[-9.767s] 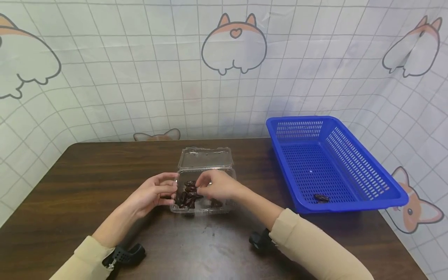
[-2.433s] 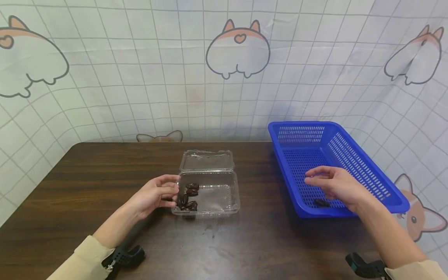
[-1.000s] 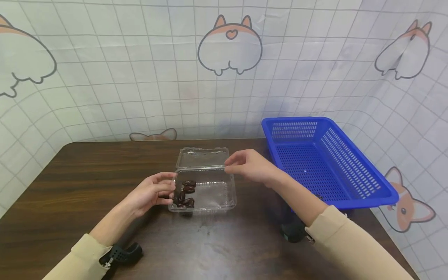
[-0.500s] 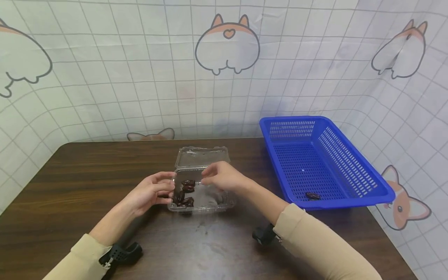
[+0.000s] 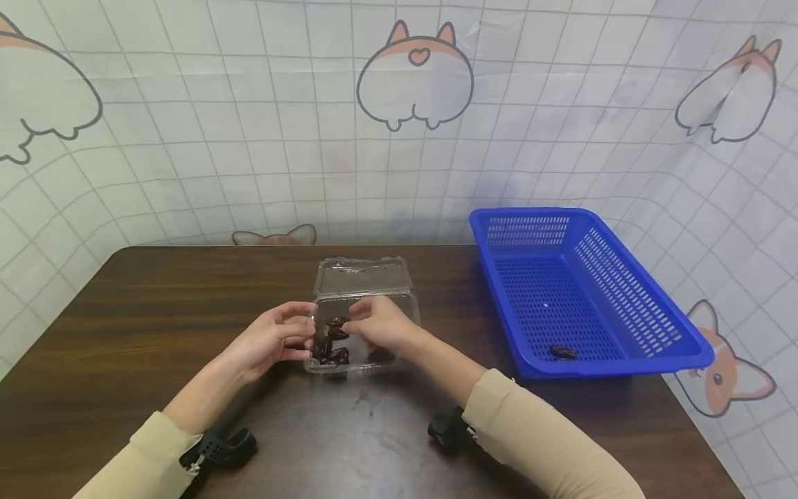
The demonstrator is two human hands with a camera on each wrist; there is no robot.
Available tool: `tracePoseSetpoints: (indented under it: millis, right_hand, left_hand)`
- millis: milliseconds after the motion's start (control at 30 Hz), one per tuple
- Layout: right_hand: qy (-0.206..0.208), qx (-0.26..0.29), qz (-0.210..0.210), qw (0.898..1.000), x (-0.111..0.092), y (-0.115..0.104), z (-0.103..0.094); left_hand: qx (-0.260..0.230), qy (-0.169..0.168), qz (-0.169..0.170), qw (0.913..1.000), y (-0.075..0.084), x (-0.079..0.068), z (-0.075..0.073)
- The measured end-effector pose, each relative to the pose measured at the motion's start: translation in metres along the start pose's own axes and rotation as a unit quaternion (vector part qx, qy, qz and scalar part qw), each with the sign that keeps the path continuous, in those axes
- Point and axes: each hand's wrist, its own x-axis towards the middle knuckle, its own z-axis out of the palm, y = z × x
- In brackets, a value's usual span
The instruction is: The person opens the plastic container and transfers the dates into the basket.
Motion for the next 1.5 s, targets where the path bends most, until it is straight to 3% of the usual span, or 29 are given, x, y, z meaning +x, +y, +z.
tracePoseSetpoints:
  millis: [367, 933, 1500]
  right_hand:
    - [0.009, -0.002, 0.003, 1.000, 0.002, 0.003, 0.009]
    - [-0.001, -0.048, 0.026, 0.999, 0.009, 0.000, 0.013]
    - [0.050, -0.135, 0.009, 0.990, 0.015, -0.005, 0.029]
  left_hand:
    - [0.002, 0.003, -0.005, 1.0000, 0.001, 0.001, 0.002]
    - [0.004, 0.006, -0.005, 1.0000, 0.002, 0.002, 0.003]
    - [0.001, 0.004, -0.005, 1.0000, 0.001, 0.002, 0.006]
